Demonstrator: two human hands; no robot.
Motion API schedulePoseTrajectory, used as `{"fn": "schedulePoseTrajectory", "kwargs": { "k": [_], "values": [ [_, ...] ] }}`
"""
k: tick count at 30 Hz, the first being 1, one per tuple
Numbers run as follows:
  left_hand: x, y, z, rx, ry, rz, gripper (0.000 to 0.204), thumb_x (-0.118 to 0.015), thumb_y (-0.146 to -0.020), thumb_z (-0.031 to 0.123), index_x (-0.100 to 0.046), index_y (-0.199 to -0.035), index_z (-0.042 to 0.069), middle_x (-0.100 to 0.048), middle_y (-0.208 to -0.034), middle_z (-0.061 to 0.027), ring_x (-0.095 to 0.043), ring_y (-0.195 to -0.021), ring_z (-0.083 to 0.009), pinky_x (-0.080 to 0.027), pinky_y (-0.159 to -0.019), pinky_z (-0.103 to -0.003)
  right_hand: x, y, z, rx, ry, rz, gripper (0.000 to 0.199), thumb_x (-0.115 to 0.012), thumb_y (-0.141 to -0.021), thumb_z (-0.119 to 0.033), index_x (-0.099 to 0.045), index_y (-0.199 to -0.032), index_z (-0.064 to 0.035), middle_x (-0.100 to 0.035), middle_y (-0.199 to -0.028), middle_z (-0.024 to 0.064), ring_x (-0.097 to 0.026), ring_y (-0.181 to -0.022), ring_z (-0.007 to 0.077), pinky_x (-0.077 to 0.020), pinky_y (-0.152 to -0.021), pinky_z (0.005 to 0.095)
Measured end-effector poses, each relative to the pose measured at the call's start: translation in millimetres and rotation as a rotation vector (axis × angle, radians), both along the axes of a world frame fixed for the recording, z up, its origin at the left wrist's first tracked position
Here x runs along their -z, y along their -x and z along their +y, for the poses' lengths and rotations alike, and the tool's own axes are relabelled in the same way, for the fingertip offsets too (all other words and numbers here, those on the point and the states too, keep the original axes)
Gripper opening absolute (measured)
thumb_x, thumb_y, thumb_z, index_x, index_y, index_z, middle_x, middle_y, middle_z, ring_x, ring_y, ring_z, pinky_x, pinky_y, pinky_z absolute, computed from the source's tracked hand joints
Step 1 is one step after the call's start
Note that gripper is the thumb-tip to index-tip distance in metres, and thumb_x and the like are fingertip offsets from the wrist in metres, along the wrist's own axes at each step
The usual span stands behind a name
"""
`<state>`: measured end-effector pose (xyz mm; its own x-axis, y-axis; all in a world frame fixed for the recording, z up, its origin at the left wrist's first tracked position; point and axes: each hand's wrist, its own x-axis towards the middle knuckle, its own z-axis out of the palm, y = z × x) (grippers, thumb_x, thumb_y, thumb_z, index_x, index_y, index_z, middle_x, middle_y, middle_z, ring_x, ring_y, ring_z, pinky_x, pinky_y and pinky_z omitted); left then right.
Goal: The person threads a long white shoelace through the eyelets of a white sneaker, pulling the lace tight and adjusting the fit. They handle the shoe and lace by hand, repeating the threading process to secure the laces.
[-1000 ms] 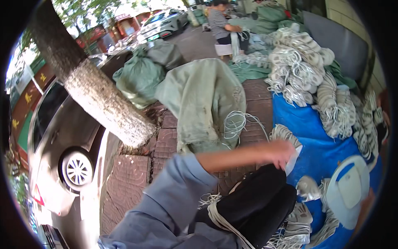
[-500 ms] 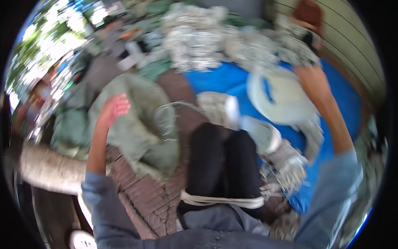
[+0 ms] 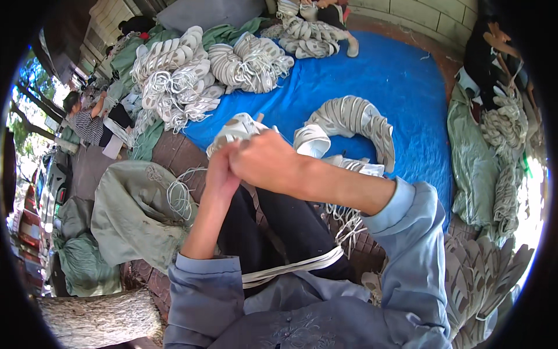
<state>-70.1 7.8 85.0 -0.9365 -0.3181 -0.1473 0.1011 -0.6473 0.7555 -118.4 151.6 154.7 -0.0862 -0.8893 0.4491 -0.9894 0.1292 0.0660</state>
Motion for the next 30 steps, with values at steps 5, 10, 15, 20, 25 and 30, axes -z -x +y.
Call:
{"fn": "schedulePoseTrajectory", "kwargs": {
  "k": [5,10,15,20,25,30],
  "values": [
    [31.4,-42.1,-15.8,-0.002,-0.020,0.079,0.044,-0.052,-0.077,0.007,-0.042,-0.119,0.000,-0.055,-0.109,-0.0103,-0.054,-0.100,-0.0214,-0.041,-0.089,-0.035,78.7,70.7,55.4,0.013,0.226,-1.029,0.038,-0.069,-0.060,-0.016,-0.063,-0.097,-0.0063,-0.064,-0.091,0.0069,-0.059,-0.084,0.0182,-0.0439,-0.073,0.0286],
    [34.1,-68.6,-18.0,-0.093,0.059,-0.113,0.042,-0.051,-0.079,0.009,-0.043,-0.118,-0.002,-0.054,-0.111,-0.0109,-0.054,-0.100,-0.0203,-0.041,-0.088,-0.034,189.2,94.9,17.8,0.240,-0.014,-0.406,0.049,-0.065,-0.065,-0.014,-0.052,-0.112,-0.0089,-0.051,-0.113,0.0105,-0.044,-0.110,0.0281,-0.0373,-0.088,0.0424],
    [44.7,-78.5,-17.1,-0.129,-0.009,-0.063,0.043,-0.054,-0.078,0.008,-0.043,-0.118,-0.003,-0.055,-0.110,-0.0112,-0.056,-0.096,-0.0205,-0.043,-0.086,-0.033,239.7,97.7,-57.4,0.035,-0.086,-0.732,0.041,-0.056,-0.058,0.003,-0.060,-0.098,-0.0060,-0.060,-0.098,0.0074,-0.057,-0.084,0.0227,-0.0431,-0.075,0.0336],
    [40.1,-71.1,-32.2,-0.144,0.017,-0.034,0.047,-0.056,-0.075,0.006,-0.042,-0.118,-0.003,-0.055,-0.109,-0.0108,-0.056,-0.096,-0.0201,-0.043,-0.085,-0.033,233.8,99.9,-56.6,-0.196,-0.152,-1.830,0.035,-0.061,-0.051,0.000,-0.064,-0.086,-0.0026,-0.062,-0.080,0.0025,-0.052,-0.071,0.0095,-0.0404,-0.069,0.0245],
    [22.8,-54.5,-56.9,-0.063,0.104,0.024,0.045,-0.057,-0.076,0.008,-0.043,-0.117,-0.003,-0.056,-0.106,-0.0108,-0.056,-0.093,-0.0196,-0.044,-0.082,-0.032,212.7,74.3,-41.9,-0.223,0.048,-1.785,0.014,-0.065,-0.061,-0.008,-0.065,-0.074,-0.0017,-0.058,-0.065,0.0010,-0.051,-0.062,0.0095,-0.0393,-0.059,0.0242],
    [23.9,-60.7,-60.2,-0.135,0.302,-0.181,0.040,-0.061,-0.076,0.011,-0.047,-0.111,-0.004,-0.057,-0.103,-0.0103,-0.056,-0.089,-0.0176,-0.043,-0.081,-0.031,166.6,110.3,-24.1,0.046,0.121,-1.545,0.019,-0.066,-0.069,-0.016,-0.060,-0.057,-0.0034,-0.049,-0.048,0.0011,-0.043,-0.041,0.0058,-0.0317,-0.039,0.0226]
  ]
}}
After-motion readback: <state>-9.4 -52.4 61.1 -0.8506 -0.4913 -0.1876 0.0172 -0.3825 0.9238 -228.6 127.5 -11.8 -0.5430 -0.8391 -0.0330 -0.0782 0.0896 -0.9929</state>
